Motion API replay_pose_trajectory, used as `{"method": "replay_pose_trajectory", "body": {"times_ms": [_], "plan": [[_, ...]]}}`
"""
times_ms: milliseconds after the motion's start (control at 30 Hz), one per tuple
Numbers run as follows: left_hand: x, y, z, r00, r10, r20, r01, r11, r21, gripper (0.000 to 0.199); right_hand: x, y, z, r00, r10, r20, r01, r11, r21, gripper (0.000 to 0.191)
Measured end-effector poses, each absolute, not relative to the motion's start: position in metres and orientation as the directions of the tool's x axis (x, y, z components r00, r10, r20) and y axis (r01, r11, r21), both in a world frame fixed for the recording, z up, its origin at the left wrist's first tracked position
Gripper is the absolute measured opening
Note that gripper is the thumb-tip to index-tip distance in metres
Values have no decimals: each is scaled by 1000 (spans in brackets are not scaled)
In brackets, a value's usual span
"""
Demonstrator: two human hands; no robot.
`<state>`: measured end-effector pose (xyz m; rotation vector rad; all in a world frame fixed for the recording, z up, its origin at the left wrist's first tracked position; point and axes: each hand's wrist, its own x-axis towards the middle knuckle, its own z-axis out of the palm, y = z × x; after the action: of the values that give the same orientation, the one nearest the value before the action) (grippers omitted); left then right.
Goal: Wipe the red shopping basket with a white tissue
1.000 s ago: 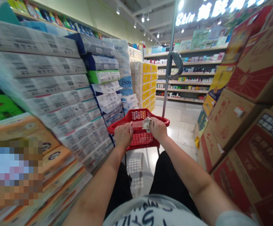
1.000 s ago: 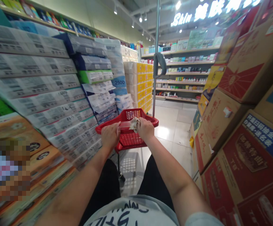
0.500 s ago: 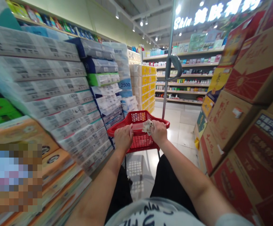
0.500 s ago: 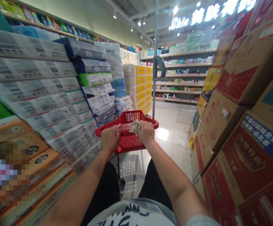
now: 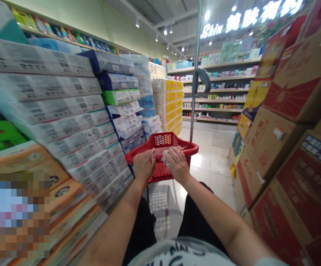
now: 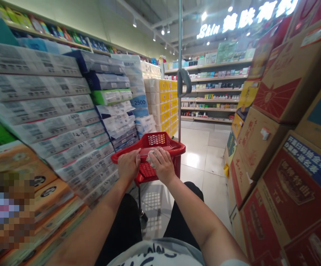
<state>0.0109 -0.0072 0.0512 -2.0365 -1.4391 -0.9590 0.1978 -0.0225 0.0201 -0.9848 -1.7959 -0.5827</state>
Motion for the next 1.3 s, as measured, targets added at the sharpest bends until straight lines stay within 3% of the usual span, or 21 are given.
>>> {"method": "replay_pose_trajectory", "body": {"times_ms": [67, 200, 267, 467, 600, 700, 900, 1100, 1167, 1300], "plan": [[11, -7, 50, 212, 618, 757, 940, -342, 16, 39, 197, -23, 27, -206, 392, 897, 806, 587, -71, 37], [13, -6, 50, 200, 630, 750, 945, -327, 22, 39, 189, -20, 59, -164, 580, 798, 811, 539, -226, 26], [14, -6, 50, 202, 634, 747, 946, -323, 19, 40, 183, -20, 64, -151, 608, 780, 826, 511, -238, 24], [14, -10, 50, 230, 626, 745, 935, -355, 9, 41, 180, -27, 34, -258, 368, 893, 775, 631, -36, 35], [14, -11, 51, 228, 630, 742, 939, -344, 4, 40, 176, -20, 55, -222, 526, 821, 785, 595, -170, 27], [14, -12, 52, 230, 632, 740, 939, -345, 2, 40, 169, -16, 67, -152, 615, 774, 833, 501, -235, 35], [13, -12, 49, 247, 619, 746, 931, -364, -6, 39, 164, -26, 46, -258, 427, 867, 814, 580, -43, 32], [15, -11, 50, 240, 618, 748, 934, -357, -5, 41, 166, -14, 73, -199, 639, 743, 853, 486, -189, 18], [16, -12, 50, 241, 622, 745, 934, -357, -4, 41, 166, -15, 71, -172, 616, 769, 854, 482, -195, 19], [16, -13, 49, 229, 623, 748, 937, -349, 4, 41, 169, -27, 50, -181, 436, 882, 801, 586, -126, 26]]}}
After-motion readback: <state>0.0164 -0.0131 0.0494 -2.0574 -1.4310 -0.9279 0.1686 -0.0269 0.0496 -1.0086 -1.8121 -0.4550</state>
